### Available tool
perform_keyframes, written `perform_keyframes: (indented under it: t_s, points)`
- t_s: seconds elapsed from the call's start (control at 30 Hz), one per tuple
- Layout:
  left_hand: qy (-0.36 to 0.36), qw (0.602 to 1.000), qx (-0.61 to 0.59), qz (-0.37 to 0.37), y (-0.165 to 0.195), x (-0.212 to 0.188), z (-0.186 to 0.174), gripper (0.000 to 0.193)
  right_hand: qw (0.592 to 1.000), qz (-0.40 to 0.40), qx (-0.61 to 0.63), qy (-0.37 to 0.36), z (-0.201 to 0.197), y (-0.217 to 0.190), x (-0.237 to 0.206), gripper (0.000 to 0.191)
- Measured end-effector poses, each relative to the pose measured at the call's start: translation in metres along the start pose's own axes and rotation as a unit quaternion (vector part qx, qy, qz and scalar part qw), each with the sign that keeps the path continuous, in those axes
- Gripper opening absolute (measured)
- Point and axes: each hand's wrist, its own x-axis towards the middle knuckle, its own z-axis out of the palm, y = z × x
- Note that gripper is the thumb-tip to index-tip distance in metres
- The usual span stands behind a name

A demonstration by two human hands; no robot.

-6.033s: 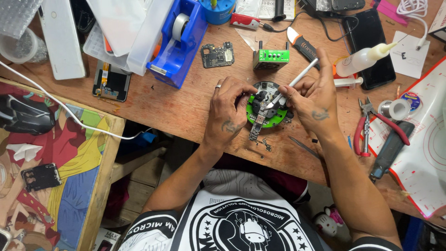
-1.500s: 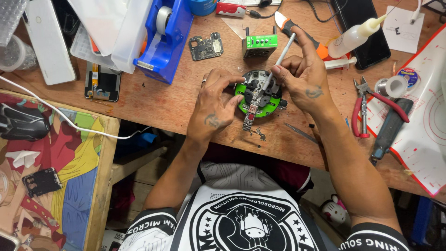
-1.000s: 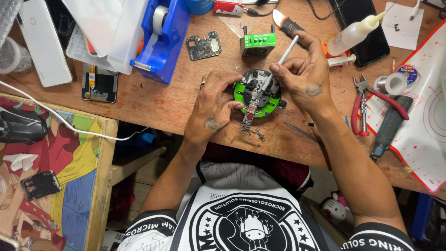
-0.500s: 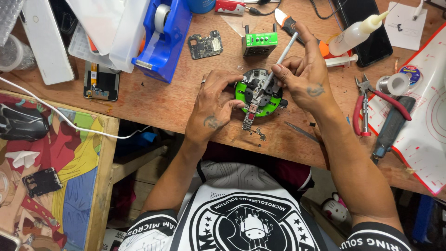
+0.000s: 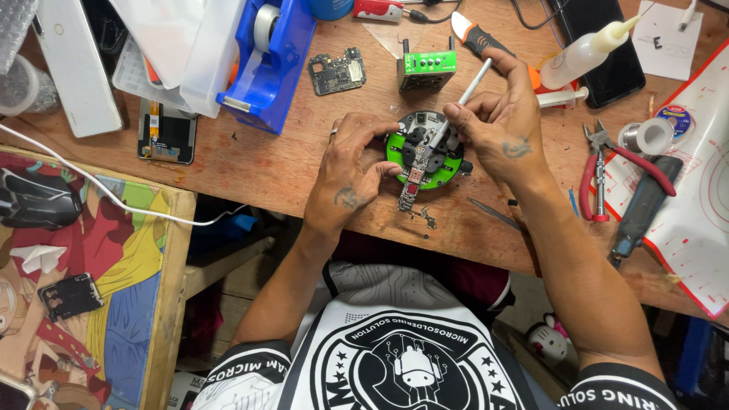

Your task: The person uses a precision tool to scrape and clean a small circuit board held in a green clamp. They then attach a small cooling fan to the board, inspect the assembly, and continue scraping the board surface.

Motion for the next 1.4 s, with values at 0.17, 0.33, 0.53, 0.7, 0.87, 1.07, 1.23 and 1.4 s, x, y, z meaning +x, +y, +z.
perform_keyframes:
  t_s: [0.17,0.33,0.53,0.7,0.87,1.07,1.23,1.4]
  points:
    - [-0.004,1.0,0.002,-0.008,0.0,0.001,-0.001,0.053,0.999,0.032,0.004,0.029,0.004,-0.004,-0.003,0.071]
    - [-0.002,1.0,-0.015,-0.021,0.001,0.0,0.0,0.053,0.999,0.033,0.021,0.017,0.0,-0.002,-0.005,0.07]
    - [0.0,1.0,-0.012,-0.008,-0.001,0.001,-0.001,0.053,0.998,-0.014,0.053,-0.008,-0.009,0.005,-0.004,0.073]
    - [-0.009,1.0,-0.01,-0.012,-0.001,-0.001,-0.003,0.053,0.999,-0.003,0.051,-0.007,-0.007,0.009,-0.005,0.074]
    - [-0.032,0.999,-0.009,0.009,-0.003,0.0,-0.007,0.06,0.999,-0.019,0.037,-0.011,-0.005,0.01,-0.004,0.073]
    - [-0.034,0.999,0.0,0.019,-0.002,-0.001,-0.006,0.067,0.999,-0.016,0.024,-0.015,-0.005,0.008,-0.004,0.073]
    - [-0.028,1.0,-0.005,0.013,-0.001,-0.001,-0.006,0.067,1.0,-0.006,0.025,-0.011,-0.003,0.006,-0.004,0.074]
    - [-0.028,1.0,-0.004,0.003,0.002,0.0,-0.006,0.067,1.0,-0.022,0.016,-0.006,-0.002,0.003,-0.004,0.074]
